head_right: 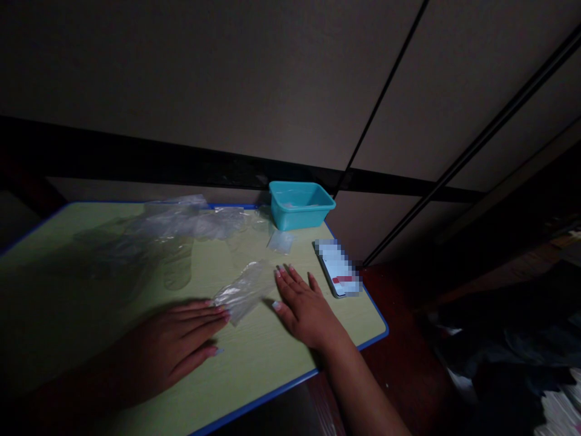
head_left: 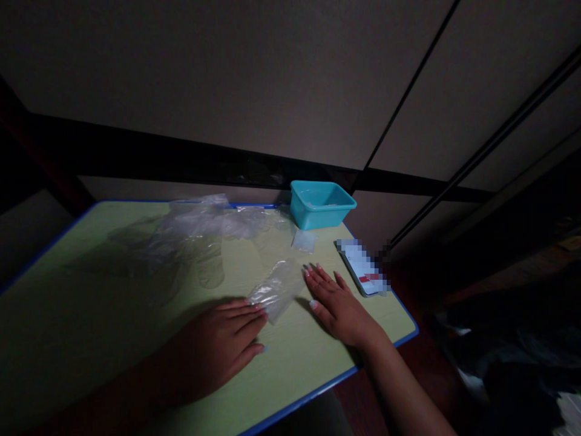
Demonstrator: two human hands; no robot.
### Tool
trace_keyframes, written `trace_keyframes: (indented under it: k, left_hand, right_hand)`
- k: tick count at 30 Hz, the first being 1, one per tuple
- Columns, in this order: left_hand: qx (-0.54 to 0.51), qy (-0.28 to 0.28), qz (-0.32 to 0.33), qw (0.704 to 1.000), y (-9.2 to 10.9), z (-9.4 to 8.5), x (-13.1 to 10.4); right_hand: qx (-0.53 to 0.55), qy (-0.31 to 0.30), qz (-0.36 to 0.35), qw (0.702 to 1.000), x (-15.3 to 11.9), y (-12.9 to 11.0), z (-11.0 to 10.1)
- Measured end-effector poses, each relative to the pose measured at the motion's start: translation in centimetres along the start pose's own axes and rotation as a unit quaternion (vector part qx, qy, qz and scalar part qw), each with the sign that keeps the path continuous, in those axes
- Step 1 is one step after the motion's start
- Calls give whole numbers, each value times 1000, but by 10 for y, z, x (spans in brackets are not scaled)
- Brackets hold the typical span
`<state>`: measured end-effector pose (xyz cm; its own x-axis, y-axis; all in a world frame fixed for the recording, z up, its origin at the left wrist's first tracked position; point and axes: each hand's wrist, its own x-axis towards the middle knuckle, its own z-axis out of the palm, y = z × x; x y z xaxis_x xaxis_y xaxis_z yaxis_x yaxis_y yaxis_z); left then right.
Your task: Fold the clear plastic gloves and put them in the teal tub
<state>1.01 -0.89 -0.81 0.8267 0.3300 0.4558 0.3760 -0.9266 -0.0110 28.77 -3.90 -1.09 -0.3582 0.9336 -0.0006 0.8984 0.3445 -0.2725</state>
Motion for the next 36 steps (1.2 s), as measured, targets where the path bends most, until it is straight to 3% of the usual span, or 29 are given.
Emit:
trace_keyframes:
  k: [7,13,22,36]
  left_hand:
    - [-36,-8,-39,999,3,7,-3]
    - [-29,-42,1,999,-6,8,-6]
    - [-61,-116,-13,991,-9,9,-8]
    - [-77,-149,-11,986,-13,13,-11]
  right_hand:
    - [-2,3,-1,1000,0,0,0]
    - [-2,-4,4,1000,0,-1,0]
    - [7,-3,-1,1000,1,-1,0]
    - [6,-11,1,1000,0,-1,-1]
